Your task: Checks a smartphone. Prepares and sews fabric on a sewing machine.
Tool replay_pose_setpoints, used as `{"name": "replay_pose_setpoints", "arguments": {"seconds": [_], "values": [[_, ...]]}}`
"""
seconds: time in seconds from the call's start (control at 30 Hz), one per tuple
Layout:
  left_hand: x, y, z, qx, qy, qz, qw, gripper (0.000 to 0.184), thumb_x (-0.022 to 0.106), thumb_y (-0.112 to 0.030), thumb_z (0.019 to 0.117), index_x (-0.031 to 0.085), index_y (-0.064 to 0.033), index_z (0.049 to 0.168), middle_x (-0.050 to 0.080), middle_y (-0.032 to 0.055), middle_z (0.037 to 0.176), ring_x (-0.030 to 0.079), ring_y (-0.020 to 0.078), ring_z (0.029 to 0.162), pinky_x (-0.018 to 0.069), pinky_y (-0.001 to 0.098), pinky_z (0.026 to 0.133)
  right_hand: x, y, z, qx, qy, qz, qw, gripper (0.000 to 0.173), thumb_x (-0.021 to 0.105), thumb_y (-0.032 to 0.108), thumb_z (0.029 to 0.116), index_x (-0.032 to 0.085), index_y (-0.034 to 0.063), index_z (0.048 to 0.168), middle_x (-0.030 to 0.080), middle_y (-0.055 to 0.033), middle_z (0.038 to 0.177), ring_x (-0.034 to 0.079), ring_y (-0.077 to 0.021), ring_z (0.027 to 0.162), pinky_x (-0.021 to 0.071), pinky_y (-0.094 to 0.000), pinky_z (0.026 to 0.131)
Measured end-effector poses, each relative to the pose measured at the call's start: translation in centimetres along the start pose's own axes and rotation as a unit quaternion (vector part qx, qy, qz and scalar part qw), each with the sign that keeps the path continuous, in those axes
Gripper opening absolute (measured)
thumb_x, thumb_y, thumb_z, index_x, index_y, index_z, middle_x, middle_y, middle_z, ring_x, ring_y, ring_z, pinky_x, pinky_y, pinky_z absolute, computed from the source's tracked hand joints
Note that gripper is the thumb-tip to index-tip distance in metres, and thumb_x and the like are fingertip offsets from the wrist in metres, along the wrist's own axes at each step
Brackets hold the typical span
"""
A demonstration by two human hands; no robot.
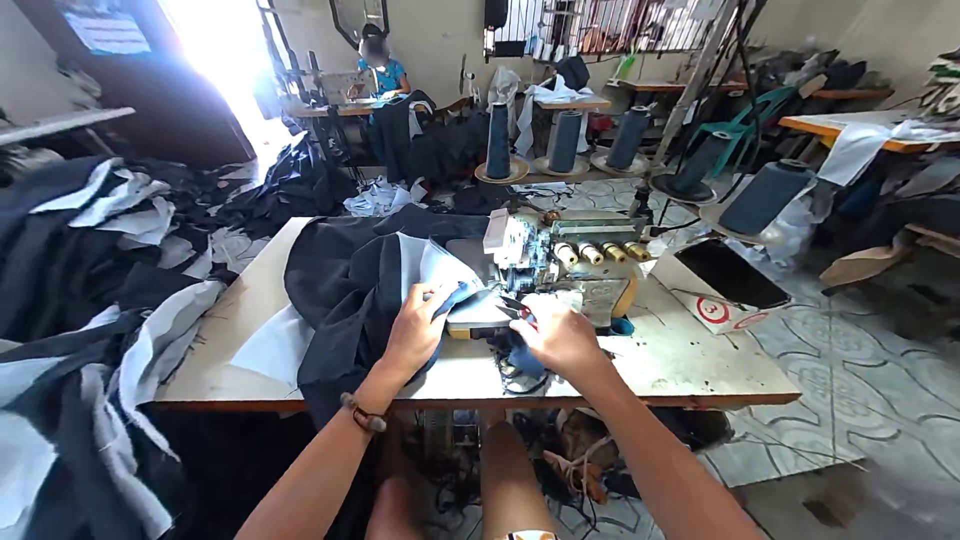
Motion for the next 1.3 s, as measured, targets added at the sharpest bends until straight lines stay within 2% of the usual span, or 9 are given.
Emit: {"name": "replay_pose_setpoints", "arguments": {"seconds": [0.13,0.57,0.73,0.87,0.97,1.07,1.17,1.23,1.3], "values": [[-0.1,-0.2,-1.6,0.032,-0.025,0.005,0.999,0.030,0.061,-0.009,0.0978,0.071,-0.0035,0.126,0.061,0.0205,0.128,0.062,0.0322,0.117,0.0531,0.0448,0.100,1.2,4.1,2.9,0.025,0.096,-0.138,0.985,0.033,0.054,0.029,0.1046,0.060,0.0049,0.126,0.068,-0.0190,0.107,0.067,-0.0378,0.103,0.0533,-0.0545,0.080],[0.1,0.6,-4.2,0.074,-0.078,-0.049,0.993,0.032,0.056,-0.008,0.0995,0.070,-0.0014,0.127,0.062,0.0187,0.125,0.062,0.0229,0.117,0.0514,0.0332,0.102,2.6,3.5,3.2,-0.057,0.064,-0.094,0.992,0.028,0.054,0.029,0.1054,0.063,0.0065,0.121,0.069,-0.0176,0.100,0.069,-0.0369,0.095,0.0541,-0.0541,0.077],[-2.2,-1.1,-6.1,0.100,-0.130,0.033,0.986,0.037,0.056,-0.014,0.1001,0.065,-0.0009,0.134,0.059,0.0265,0.129,0.057,0.0337,0.120,0.0467,0.0436,0.105,0.7,-1.1,0.2,-0.121,-0.182,0.103,0.970,0.026,0.060,0.020,0.1020,0.068,0.0012,0.118,0.071,-0.0167,0.090,0.071,-0.0332,0.078,0.0568,-0.0546,0.068],[3.2,-9.2,-6.9,0.249,0.059,0.062,0.965,0.041,0.057,-0.047,0.1003,0.066,-0.0290,0.136,0.064,0.0079,0.138,0.057,0.0321,0.131,0.0380,0.0600,0.112,2.2,-10.8,-3.3,-0.027,-0.311,0.208,0.927,0.034,0.069,0.021,0.0959,0.061,-0.0039,0.117,0.065,-0.0146,0.086,0.063,-0.0209,0.069,0.0553,-0.0404,0.063],[9.7,-10.9,-5.1,0.127,0.351,0.109,0.921,0.069,0.039,-0.063,0.1023,0.059,-0.0121,0.143,0.061,0.0181,0.141,0.056,0.0393,0.132,0.0396,0.0620,0.110,4.5,-15.9,-4.2,0.035,-0.348,0.266,0.898,0.031,0.064,0.024,0.0988,0.058,-0.0018,0.115,0.056,-0.0063,0.079,0.051,-0.0080,0.059,0.0464,-0.0258,0.055],[14.3,-11.8,-1.6,0.002,0.568,0.143,0.811,0.081,0.034,-0.070,0.1016,0.062,0.0024,0.127,0.066,0.0254,0.122,0.061,0.0424,0.120,0.0472,0.0618,0.099,5.5,-18.3,-3.8,0.079,-0.329,0.372,0.864,0.019,0.057,0.023,0.1022,0.059,0.0052,0.109,0.053,0.0011,0.075,0.047,-0.0038,0.054,0.0439,-0.0224,0.050],[19.2,-10.3,-0.2,-0.125,0.650,0.048,0.748,0.092,0.035,-0.078,0.0959,0.068,0.0034,0.122,0.066,0.0260,0.126,0.061,0.0397,0.124,0.0438,0.0637,0.103,6.0,-18.8,-3.0,0.077,-0.292,0.418,0.857,0.016,0.054,0.025,0.1031,0.059,0.0099,0.104,0.051,0.0052,0.073,0.045,-0.0027,0.053,0.0422,-0.0213,0.049],[21.6,-7.7,-0.7,-0.217,0.604,-0.036,0.766,0.093,0.051,-0.086,0.0829,0.069,-0.0050,0.125,0.068,0.0189,0.125,0.063,0.0318,0.121,0.0457,0.0577,0.103,5.9,-18.9,-2.8,0.064,-0.283,0.409,0.865,0.014,0.056,0.021,0.1018,0.061,0.0080,0.105,0.055,0.0066,0.077,0.049,-0.0006,0.058,0.0455,-0.0202,0.054],[21.0,-7.8,-1.1,-0.188,0.586,-0.056,0.786,0.096,0.046,-0.087,0.0845,0.069,-0.0016,0.122,0.069,0.0220,0.121,0.065,0.0356,0.117,0.0488,0.0631,0.099,5.7,-18.9,-2.8,0.052,-0.283,0.402,0.869,0.017,0.055,0.016,0.1011,0.060,0.0023,0.109,0.059,0.0062,0.083,0.052,0.0017,0.063,0.0477,-0.0191,0.058]]}}
Point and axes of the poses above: each hand's wrist, its own z-axis towards the middle knuckle, its own x-axis out of the palm, y = z × x, the point moved 5 cm from there along z, towards the middle knuckle
